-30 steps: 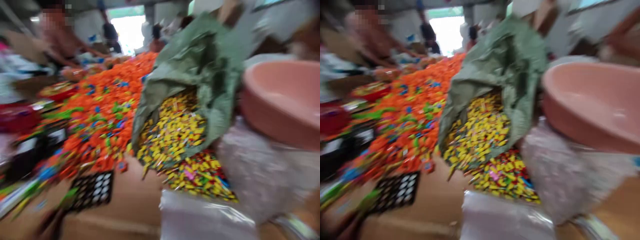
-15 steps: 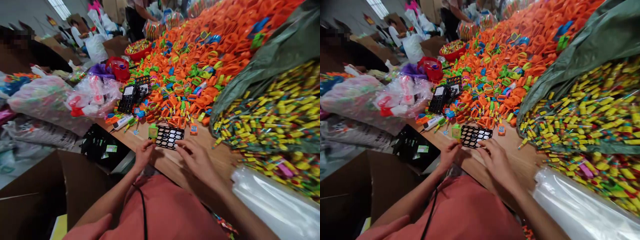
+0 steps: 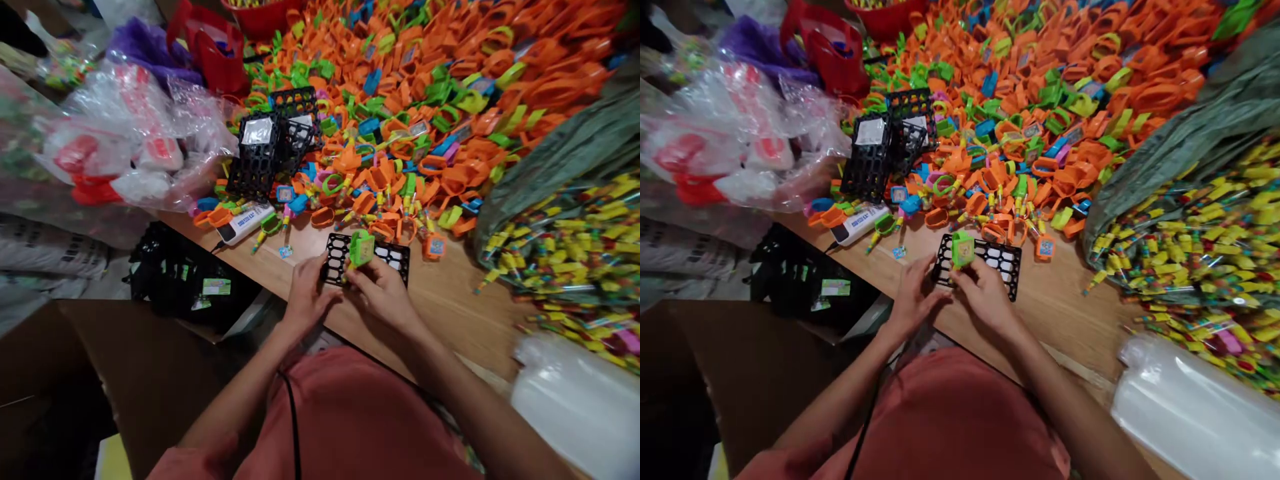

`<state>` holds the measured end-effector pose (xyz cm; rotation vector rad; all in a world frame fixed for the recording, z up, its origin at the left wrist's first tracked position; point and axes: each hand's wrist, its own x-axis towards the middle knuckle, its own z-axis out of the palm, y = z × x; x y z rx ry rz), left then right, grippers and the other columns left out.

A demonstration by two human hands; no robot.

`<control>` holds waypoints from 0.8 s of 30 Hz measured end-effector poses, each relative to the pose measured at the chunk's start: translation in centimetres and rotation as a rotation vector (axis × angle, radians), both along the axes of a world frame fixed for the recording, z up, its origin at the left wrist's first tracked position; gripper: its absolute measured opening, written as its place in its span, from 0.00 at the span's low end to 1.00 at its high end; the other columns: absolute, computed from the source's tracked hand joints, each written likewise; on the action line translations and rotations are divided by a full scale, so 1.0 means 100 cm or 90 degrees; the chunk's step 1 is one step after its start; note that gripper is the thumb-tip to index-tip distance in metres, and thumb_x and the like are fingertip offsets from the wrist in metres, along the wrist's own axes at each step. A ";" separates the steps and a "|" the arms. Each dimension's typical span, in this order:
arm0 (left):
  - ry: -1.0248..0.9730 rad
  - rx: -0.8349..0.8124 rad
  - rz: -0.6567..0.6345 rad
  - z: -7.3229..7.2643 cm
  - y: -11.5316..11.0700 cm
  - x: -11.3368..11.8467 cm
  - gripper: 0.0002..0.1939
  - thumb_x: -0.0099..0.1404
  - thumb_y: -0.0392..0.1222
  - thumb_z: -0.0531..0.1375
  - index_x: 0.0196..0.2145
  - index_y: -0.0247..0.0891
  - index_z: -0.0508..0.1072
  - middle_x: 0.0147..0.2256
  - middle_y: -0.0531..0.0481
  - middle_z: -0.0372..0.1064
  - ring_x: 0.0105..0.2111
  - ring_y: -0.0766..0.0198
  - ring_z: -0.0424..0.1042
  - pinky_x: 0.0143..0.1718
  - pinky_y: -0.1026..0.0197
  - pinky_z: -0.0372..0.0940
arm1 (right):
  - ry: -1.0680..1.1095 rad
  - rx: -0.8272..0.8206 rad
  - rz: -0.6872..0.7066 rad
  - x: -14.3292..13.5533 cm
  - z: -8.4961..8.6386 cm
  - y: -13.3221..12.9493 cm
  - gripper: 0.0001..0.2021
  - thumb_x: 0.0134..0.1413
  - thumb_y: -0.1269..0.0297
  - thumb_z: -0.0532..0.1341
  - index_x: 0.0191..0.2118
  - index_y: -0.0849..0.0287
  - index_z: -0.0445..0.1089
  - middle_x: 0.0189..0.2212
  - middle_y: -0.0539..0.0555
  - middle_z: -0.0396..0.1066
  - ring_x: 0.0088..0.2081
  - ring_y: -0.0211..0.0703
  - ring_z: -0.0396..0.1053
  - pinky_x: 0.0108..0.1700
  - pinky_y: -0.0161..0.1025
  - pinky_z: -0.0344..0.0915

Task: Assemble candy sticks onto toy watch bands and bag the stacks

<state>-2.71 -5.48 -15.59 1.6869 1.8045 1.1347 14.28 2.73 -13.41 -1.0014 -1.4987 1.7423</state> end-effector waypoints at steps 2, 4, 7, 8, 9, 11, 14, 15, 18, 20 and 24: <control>-0.002 -0.033 -0.019 -0.008 0.010 -0.011 0.39 0.67 0.48 0.67 0.71 0.43 0.57 0.59 0.39 0.68 0.60 0.48 0.63 0.62 0.45 0.60 | -0.006 0.020 0.031 -0.015 -0.006 0.009 0.09 0.58 0.61 0.65 0.44 0.56 0.75 0.37 0.51 0.75 0.37 0.42 0.70 0.38 0.37 0.66; -0.018 -0.068 -0.024 -0.013 0.016 -0.015 0.39 0.68 0.43 0.66 0.72 0.44 0.55 0.58 0.39 0.67 0.59 0.49 0.63 0.62 0.45 0.60 | -0.026 0.050 0.068 -0.026 -0.011 0.015 0.08 0.57 0.63 0.64 0.43 0.56 0.74 0.38 0.52 0.76 0.38 0.44 0.71 0.40 0.38 0.67; -0.053 -0.100 -0.009 -0.015 0.017 -0.016 0.39 0.67 0.40 0.65 0.71 0.43 0.56 0.56 0.39 0.67 0.57 0.50 0.64 0.61 0.47 0.62 | -0.113 0.154 0.108 -0.032 -0.013 0.019 0.06 0.58 0.68 0.60 0.41 0.56 0.73 0.36 0.52 0.76 0.37 0.44 0.72 0.41 0.40 0.66; -0.063 -0.105 -0.004 -0.014 0.017 -0.016 0.38 0.67 0.39 0.65 0.71 0.43 0.57 0.56 0.39 0.67 0.57 0.50 0.65 0.61 0.47 0.62 | -0.143 0.199 0.114 -0.031 -0.014 0.020 0.06 0.58 0.69 0.59 0.40 0.57 0.72 0.35 0.52 0.76 0.36 0.44 0.71 0.41 0.40 0.66; -0.070 -0.109 -0.002 -0.014 0.017 -0.016 0.38 0.67 0.39 0.64 0.71 0.43 0.58 0.55 0.39 0.67 0.57 0.50 0.65 0.61 0.46 0.62 | -0.165 0.244 0.119 -0.030 -0.014 0.020 0.06 0.59 0.71 0.58 0.39 0.57 0.72 0.34 0.53 0.75 0.35 0.44 0.71 0.40 0.39 0.65; -0.077 -0.117 -0.003 -0.013 0.017 -0.018 0.36 0.66 0.38 0.64 0.70 0.43 0.60 0.56 0.40 0.67 0.57 0.50 0.64 0.61 0.46 0.62 | -0.177 0.334 0.127 -0.028 -0.017 0.020 0.07 0.59 0.73 0.56 0.38 0.57 0.70 0.33 0.54 0.75 0.34 0.44 0.71 0.39 0.39 0.65; -0.070 -0.106 -0.017 -0.013 0.020 -0.020 0.35 0.65 0.37 0.63 0.68 0.44 0.62 0.56 0.41 0.69 0.58 0.49 0.65 0.62 0.44 0.61 | -0.139 0.462 0.153 -0.028 -0.023 0.016 0.10 0.60 0.77 0.53 0.40 0.58 0.69 0.35 0.57 0.75 0.37 0.46 0.71 0.42 0.39 0.67; -0.061 -0.097 -0.023 -0.013 0.021 -0.021 0.35 0.64 0.37 0.63 0.68 0.44 0.63 0.56 0.41 0.69 0.59 0.48 0.65 0.63 0.43 0.60 | -0.121 0.494 0.166 -0.030 -0.024 0.015 0.11 0.59 0.78 0.52 0.41 0.59 0.69 0.36 0.58 0.75 0.39 0.46 0.72 0.43 0.40 0.68; -0.027 -0.082 -0.044 -0.014 0.026 -0.023 0.34 0.63 0.36 0.62 0.66 0.44 0.66 0.57 0.41 0.70 0.59 0.47 0.66 0.63 0.41 0.60 | -0.108 0.496 0.229 -0.031 -0.019 0.017 0.12 0.60 0.79 0.53 0.42 0.60 0.71 0.38 0.60 0.76 0.40 0.46 0.73 0.45 0.40 0.68; -0.014 -0.089 -0.052 -0.014 0.028 -0.025 0.31 0.64 0.37 0.62 0.64 0.44 0.69 0.57 0.41 0.70 0.58 0.47 0.66 0.62 0.40 0.60 | -0.119 0.445 0.268 -0.025 -0.005 0.026 0.11 0.62 0.77 0.56 0.42 0.59 0.73 0.39 0.58 0.77 0.40 0.45 0.74 0.45 0.39 0.69; -0.008 -0.119 -0.071 -0.011 0.029 -0.034 0.28 0.64 0.42 0.66 0.61 0.47 0.73 0.58 0.40 0.66 0.60 0.45 0.64 0.64 0.39 0.60 | -0.195 0.486 0.146 0.009 0.030 0.070 0.14 0.67 0.73 0.55 0.50 0.54 0.76 0.47 0.57 0.76 0.48 0.47 0.73 0.51 0.43 0.67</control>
